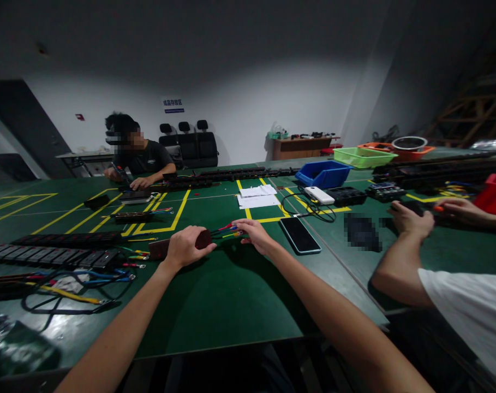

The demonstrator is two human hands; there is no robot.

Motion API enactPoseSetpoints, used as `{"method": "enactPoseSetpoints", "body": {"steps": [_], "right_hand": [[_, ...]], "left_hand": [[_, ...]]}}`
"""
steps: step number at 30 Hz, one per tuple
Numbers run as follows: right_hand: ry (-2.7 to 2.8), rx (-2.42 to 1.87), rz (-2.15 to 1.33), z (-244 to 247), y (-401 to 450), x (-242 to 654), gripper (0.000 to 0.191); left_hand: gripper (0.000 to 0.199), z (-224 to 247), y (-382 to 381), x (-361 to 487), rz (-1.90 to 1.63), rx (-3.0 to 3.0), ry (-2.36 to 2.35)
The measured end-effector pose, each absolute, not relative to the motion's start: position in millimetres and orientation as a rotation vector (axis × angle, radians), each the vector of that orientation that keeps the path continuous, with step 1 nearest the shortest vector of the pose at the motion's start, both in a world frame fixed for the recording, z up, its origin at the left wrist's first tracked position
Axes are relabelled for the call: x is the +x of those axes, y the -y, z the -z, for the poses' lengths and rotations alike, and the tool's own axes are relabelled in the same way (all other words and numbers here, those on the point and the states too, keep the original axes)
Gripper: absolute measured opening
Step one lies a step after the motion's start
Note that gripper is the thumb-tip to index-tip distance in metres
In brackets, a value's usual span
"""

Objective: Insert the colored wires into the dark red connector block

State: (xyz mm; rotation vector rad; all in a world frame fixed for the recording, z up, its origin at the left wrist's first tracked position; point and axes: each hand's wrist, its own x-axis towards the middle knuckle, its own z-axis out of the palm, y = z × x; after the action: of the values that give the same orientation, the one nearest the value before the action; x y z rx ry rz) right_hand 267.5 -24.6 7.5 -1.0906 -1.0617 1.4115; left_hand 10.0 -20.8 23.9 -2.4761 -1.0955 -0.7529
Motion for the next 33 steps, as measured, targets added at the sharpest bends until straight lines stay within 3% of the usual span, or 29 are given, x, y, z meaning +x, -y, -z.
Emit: {"method": "enactPoseSetpoints", "body": {"steps": [9,33], "right_hand": [[1.092,-0.971,-1.472,-5.7,26.8,265.4,0.028],[1.069,-0.99,-1.446,-7.2,27.3,262.9,0.029]], "left_hand": [[0.055,-25.4,21.1,10.0,0.793,-2.478,1.083],[0.055,-28.4,22.5,11.4,0.764,-2.464,1.119]]}}
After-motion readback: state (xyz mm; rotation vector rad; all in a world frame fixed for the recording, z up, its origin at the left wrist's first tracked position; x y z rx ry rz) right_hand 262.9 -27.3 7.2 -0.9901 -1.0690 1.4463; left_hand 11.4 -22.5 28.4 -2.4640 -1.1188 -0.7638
